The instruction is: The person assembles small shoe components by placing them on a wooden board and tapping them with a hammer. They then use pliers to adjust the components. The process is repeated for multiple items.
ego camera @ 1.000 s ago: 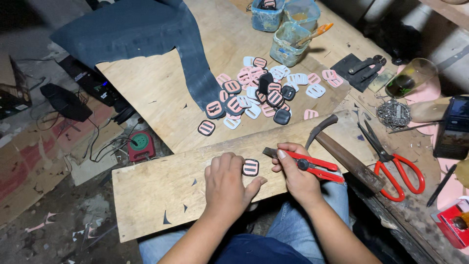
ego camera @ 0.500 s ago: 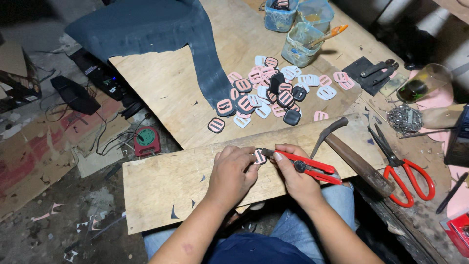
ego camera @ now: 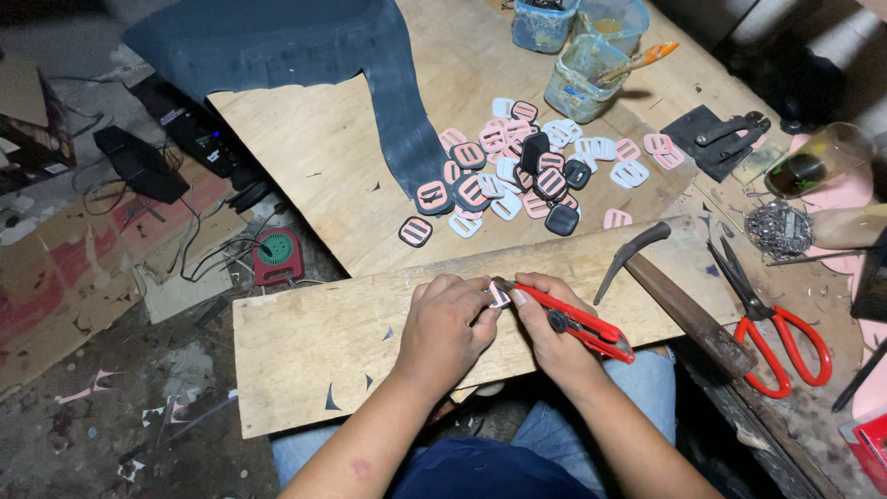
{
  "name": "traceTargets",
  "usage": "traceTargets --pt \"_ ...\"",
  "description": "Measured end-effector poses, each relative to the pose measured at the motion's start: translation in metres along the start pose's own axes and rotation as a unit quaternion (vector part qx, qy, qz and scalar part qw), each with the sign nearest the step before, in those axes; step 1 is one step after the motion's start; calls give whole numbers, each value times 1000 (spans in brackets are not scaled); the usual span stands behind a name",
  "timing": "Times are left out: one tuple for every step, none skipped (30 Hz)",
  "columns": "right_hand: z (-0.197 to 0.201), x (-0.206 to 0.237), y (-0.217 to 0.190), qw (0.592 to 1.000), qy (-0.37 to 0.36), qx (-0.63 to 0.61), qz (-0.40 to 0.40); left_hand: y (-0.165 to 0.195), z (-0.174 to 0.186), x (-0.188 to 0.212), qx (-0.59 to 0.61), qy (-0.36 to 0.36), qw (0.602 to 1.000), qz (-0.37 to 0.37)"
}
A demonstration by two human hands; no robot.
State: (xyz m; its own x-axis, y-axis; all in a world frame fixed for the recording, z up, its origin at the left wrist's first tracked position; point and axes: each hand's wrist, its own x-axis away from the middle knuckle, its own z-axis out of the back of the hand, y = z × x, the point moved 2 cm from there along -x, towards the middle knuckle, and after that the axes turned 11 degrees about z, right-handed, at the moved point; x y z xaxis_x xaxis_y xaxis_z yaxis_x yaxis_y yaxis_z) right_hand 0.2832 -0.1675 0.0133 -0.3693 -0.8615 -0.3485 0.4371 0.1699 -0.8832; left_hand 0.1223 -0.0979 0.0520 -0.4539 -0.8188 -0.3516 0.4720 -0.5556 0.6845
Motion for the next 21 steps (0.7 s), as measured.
traceTargets --pt "0 -1 -3 1000 -1 15 3 -1 0 0 1 -1 1000 -1" --pt "0 -3 -6 1000 -3 30 6 -1 -1 0 0 -1 1000 -1" --pt "0 -5 -10 999 -12 48 19 -2 -1 0 -2 0 1000 -2" --pt "2 -7 -14 997 -22 66 31 -2 -2 1 -4 0 1000 -1" --pt "3 -8 -18 995 -31 83 42 -3 -2 1 -6 0 1000 -1" --pt "5 -9 -23 994 -40 87 58 -3 -2 1 -7 1 1000 -1" --pt "7 -10 -28 992 -49 91 76 -3 -2 1 -8 3 1000 -1" --pt "8 -12 -32 989 -57 95 93 -2 -2 1 -7 6 1000 -2" --pt "9 -13 -35 990 -62 91 84 -2 -1 1 -6 9 1000 -3" --pt "11 -14 -37 991 -68 86 74 -1 -1 1 -5 10 1000 -4" --pt "12 -15 -39 992 -72 82 64 -1 0 1 -8 9 1000 -4" --pt "15 -15 -40 991 -80 85 60 0 0 1 -11 6 1000 -4" --pt "16 -16 -41 991 -88 88 57 1 1 1 -14 4 1000 -5" --pt "17 -17 -41 990 -95 91 54 2 1 0 -11 0 1000 -3" --pt "17 -19 -40 990 -101 92 44 3 1 -1 -7 -4 1000 0" --pt "17 -20 -39 989 -107 93 33 4 2 0 -4 -9 1000 3" --pt "17 -21 -37 989 -114 95 23 5 3 0 2 -13 1000 0" --pt "17 -22 -35 989 -119 88 22 6 4 -1 7 -17 1000 -4" --pt "16 -23 -32 989 -125 81 22 6 4 -1 12 -20 1000 -8" --pt "15 -22 -30 988 -131 74 21 7 5 -1 16 -19 1000 -13" --pt "16 -21 -28 989 -123 86 4 6 5 -1 21 -18 999 -18"
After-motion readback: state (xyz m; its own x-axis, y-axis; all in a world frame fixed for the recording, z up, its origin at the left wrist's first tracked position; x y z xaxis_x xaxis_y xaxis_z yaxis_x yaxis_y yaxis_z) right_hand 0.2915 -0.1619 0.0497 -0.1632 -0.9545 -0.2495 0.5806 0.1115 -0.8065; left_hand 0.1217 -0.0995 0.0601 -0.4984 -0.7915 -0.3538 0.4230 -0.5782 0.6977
